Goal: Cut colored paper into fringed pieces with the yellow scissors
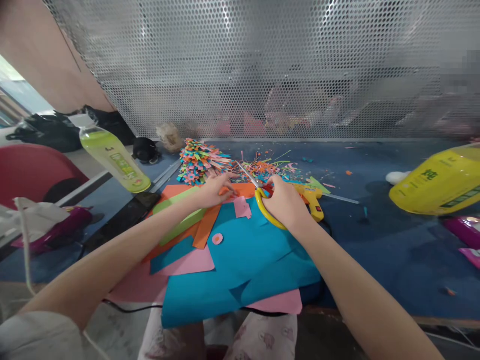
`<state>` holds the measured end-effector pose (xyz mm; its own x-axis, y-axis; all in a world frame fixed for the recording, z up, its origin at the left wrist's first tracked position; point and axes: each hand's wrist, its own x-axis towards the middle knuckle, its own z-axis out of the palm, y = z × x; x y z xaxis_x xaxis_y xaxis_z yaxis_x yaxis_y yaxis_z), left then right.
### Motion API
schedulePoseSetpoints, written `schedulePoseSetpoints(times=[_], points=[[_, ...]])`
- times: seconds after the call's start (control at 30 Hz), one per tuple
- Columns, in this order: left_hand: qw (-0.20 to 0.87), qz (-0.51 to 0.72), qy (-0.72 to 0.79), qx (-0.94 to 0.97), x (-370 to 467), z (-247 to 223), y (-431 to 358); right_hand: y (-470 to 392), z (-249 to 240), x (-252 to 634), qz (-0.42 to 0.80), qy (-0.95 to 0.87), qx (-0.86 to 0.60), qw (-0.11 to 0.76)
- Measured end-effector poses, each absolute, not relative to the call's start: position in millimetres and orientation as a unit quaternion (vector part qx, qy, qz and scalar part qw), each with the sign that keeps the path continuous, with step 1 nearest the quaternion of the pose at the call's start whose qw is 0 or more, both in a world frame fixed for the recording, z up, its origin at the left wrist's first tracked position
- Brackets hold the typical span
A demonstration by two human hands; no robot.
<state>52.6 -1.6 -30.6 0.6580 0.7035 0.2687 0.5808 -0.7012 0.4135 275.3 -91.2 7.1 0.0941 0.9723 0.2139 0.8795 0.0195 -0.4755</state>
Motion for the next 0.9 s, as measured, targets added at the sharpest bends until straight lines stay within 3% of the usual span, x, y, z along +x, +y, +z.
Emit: schedulePoseSetpoints(times=[0.17, 0.43, 0.7, 0.9], points=[[0.100, 0.142, 0.369, 0.913, 74.4, -28.9, 10.0, -91.7, 8.2, 276.9, 0.089, -0.665, -0.696, 0.255], [0.036, 0.149, 0.392, 0.907, 83.0, -20.7, 23.0, -89.5, 6.6, 280.2, 0.081, -0.669, -0.690, 0.264], [0.054, 0.141, 0.386, 0.910, 59.8, -16.7, -18.1, -83.8, -0.5, 282.5, 0.162, -0.650, -0.677, 0.305], [-0.008, 0.093, 0.419, 0.903, 48.5, -24.0, -45.4, -75.6, -16.7, 283.5, 0.203, -0.639, -0.649, 0.359]])
